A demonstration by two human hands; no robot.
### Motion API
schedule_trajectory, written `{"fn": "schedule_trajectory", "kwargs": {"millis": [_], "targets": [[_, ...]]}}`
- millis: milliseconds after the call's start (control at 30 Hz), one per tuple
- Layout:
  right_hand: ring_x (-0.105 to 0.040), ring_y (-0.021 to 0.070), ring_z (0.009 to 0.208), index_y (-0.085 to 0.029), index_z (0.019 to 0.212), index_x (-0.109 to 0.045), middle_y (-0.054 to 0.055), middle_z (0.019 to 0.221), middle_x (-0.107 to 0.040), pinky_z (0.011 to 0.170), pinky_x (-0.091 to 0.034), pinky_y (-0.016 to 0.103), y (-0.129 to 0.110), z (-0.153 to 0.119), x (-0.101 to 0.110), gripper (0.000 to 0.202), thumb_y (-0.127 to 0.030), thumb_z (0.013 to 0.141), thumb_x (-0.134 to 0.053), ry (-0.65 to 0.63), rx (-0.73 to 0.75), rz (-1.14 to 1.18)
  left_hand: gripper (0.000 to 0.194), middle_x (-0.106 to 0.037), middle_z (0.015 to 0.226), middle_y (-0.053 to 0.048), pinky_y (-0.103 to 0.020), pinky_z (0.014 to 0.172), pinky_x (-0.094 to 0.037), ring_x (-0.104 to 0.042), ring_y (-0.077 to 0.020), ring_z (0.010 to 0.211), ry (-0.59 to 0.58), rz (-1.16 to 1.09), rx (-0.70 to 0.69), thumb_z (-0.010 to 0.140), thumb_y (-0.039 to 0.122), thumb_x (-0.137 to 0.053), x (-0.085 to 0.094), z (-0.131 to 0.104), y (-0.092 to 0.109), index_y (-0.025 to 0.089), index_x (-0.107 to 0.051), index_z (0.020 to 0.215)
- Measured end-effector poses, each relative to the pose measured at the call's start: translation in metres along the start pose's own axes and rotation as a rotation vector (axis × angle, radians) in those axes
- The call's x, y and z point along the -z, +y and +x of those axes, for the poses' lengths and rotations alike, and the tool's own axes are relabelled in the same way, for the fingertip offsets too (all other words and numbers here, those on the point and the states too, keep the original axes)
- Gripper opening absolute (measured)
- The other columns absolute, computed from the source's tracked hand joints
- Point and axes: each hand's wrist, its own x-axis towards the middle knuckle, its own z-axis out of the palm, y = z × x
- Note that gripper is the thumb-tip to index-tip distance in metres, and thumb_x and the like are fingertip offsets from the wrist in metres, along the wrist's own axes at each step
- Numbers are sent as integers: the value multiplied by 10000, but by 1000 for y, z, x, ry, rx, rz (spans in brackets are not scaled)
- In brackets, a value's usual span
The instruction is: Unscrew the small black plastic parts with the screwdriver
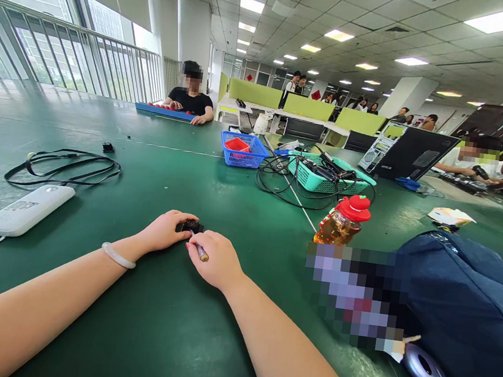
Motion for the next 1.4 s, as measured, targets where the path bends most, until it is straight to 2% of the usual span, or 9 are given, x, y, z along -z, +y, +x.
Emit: {"fn": "schedule_trajectory", "kwargs": {"millis": [1400], "targets": [[-560, 145, 684, -221, 787, -617, 10, 739, -625, 663, -427, 258, 2, -1, -2, 158, -233, 909, -516, 32, 14, 4, 444, -670, 1183, -77, -410, 1022, -446, -559, -271, 1163, -3, -6, 13, 793, 362, -613, 0, 0, -1, 256, -632, 1223]]}}
